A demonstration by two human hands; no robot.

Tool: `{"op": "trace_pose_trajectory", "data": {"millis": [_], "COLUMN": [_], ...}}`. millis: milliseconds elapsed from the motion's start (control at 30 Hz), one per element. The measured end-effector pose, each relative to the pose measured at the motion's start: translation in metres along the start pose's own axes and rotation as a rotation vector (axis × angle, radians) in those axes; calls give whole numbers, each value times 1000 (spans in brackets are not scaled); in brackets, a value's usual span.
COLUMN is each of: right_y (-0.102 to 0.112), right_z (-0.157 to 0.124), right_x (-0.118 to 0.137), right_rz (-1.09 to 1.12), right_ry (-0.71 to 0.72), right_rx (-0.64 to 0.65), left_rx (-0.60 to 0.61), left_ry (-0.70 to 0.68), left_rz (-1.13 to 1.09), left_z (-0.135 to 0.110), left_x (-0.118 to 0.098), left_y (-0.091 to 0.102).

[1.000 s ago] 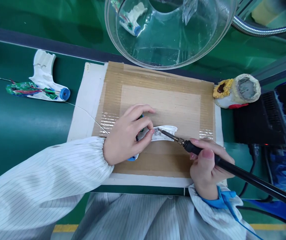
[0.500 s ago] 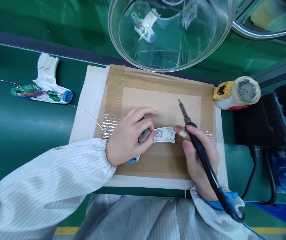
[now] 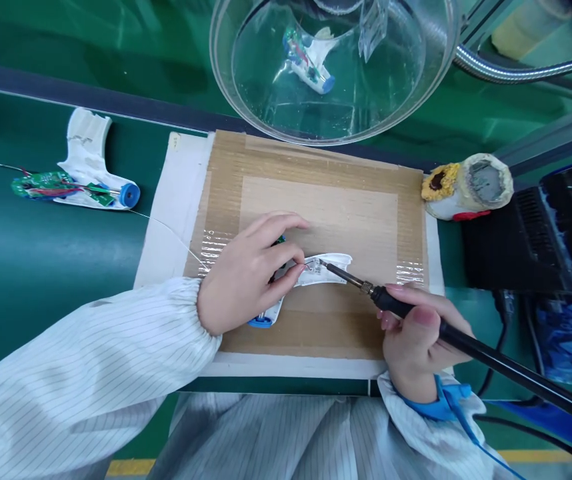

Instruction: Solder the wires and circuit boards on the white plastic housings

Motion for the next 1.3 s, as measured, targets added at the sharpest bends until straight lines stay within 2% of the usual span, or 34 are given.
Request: {"op": "trace_pose_trajectory", "data": {"millis": [133, 367, 867, 1000, 1167, 1233, 1300], "right_y": [1, -1, 2, 0, -2, -2, -4], "right_z": [-1, 1, 0, 1, 0, 0, 2], "right_x": [0, 2, 1, 0, -1, -1, -1], "right_rz": [-46, 0, 16, -10, 25, 32, -33], "right_ry": [-27, -27, -53, -35, -1, -20, -41], "right_rx": [25, 10, 83, 46, -75, -67, -3], "left_rx": [-17, -37, -52, -48, -44, -38, -34], "left_ry": [33, 34, 41, 53, 44, 48, 56], "left_rz": [-44, -53, -69, -77, -75, -75, -77], "left_z": [-1, -1, -2, 0, 1, 0, 0], "left_x": [0, -3, -3, -4, -4, -5, -5], "left_y": [-4, -7, -9, -9, -9, -8, -7]}}
Point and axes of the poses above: each hand's wrist, its own z-axis towards the middle knuckle, its own y-axis out of the back of the hand, x = y × z, the point moved 1 cm from there along z, towards the middle knuckle, and after that the axes turned 8 degrees about -z, right-handed, at the moved point
